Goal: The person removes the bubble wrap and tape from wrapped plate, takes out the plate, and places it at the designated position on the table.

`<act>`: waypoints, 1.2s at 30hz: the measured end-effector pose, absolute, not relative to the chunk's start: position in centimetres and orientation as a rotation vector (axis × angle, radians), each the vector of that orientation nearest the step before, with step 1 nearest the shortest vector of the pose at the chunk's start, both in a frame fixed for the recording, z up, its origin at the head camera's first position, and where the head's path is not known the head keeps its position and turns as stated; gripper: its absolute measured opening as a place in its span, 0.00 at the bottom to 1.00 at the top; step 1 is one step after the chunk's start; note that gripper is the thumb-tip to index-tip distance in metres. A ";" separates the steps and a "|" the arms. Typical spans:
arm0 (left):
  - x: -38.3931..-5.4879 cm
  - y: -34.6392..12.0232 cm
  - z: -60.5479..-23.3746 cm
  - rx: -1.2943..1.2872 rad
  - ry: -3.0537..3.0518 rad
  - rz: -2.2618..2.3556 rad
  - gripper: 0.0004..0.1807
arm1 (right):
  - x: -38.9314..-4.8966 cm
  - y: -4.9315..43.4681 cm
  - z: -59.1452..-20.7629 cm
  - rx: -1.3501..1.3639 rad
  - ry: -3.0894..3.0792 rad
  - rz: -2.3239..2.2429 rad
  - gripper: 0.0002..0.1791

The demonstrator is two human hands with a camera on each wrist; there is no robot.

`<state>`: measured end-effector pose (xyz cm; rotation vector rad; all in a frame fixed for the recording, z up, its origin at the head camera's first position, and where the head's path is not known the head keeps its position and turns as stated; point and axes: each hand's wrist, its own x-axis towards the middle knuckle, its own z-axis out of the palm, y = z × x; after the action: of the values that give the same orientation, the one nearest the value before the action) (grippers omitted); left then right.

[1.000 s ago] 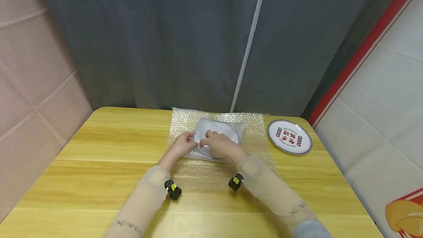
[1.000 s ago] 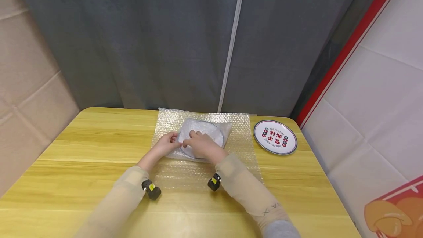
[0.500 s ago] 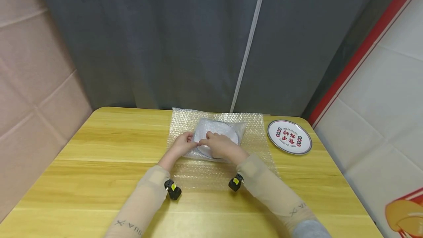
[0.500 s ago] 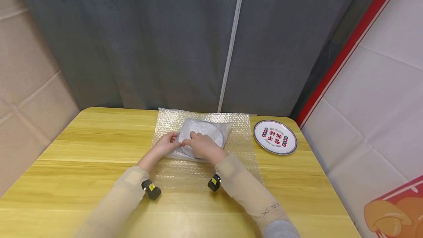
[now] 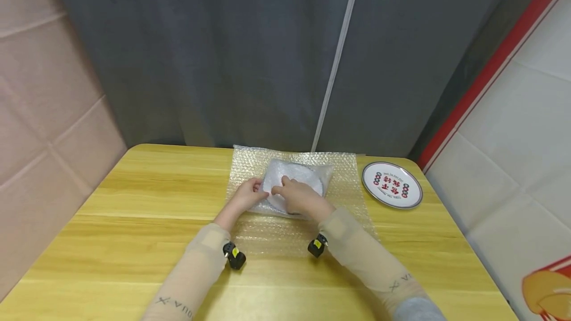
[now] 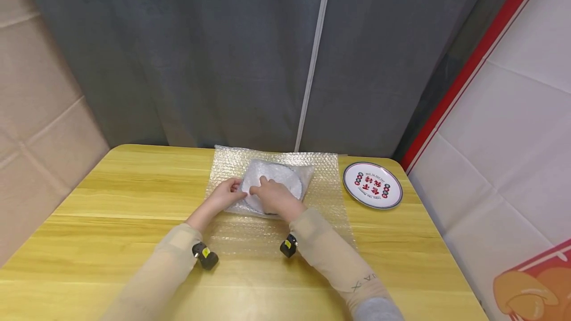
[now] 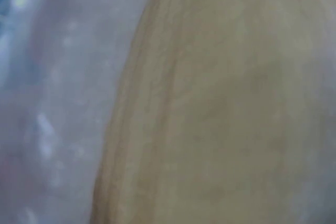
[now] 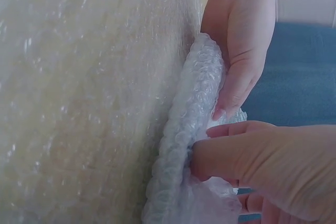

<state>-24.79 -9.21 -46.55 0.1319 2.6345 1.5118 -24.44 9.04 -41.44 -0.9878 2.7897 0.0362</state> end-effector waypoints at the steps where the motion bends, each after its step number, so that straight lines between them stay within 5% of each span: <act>1: -24.8 -9.2 -46.6 0.130 2.634 1.516 0.23 | -24.5 9.1 -41.5 -0.984 2.791 0.036 0.30; 10: -24.7 -9.2 -46.6 0.141 2.629 1.550 0.23 | -24.5 9.3 -41.6 -0.946 2.799 0.012 0.24; 25: -24.9 -9.2 -46.9 0.143 2.619 1.574 0.24 | -24.5 9.2 -41.6 -0.824 2.758 -0.031 0.34; 36: -24.8 -9.2 -46.9 0.140 2.620 1.585 0.23 | -24.5 9.6 -41.8 -0.872 2.816 -0.034 0.29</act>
<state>-24.84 -9.19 -46.87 0.1404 2.6203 1.5853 -24.51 9.55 -41.78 -0.8721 2.8160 -0.0337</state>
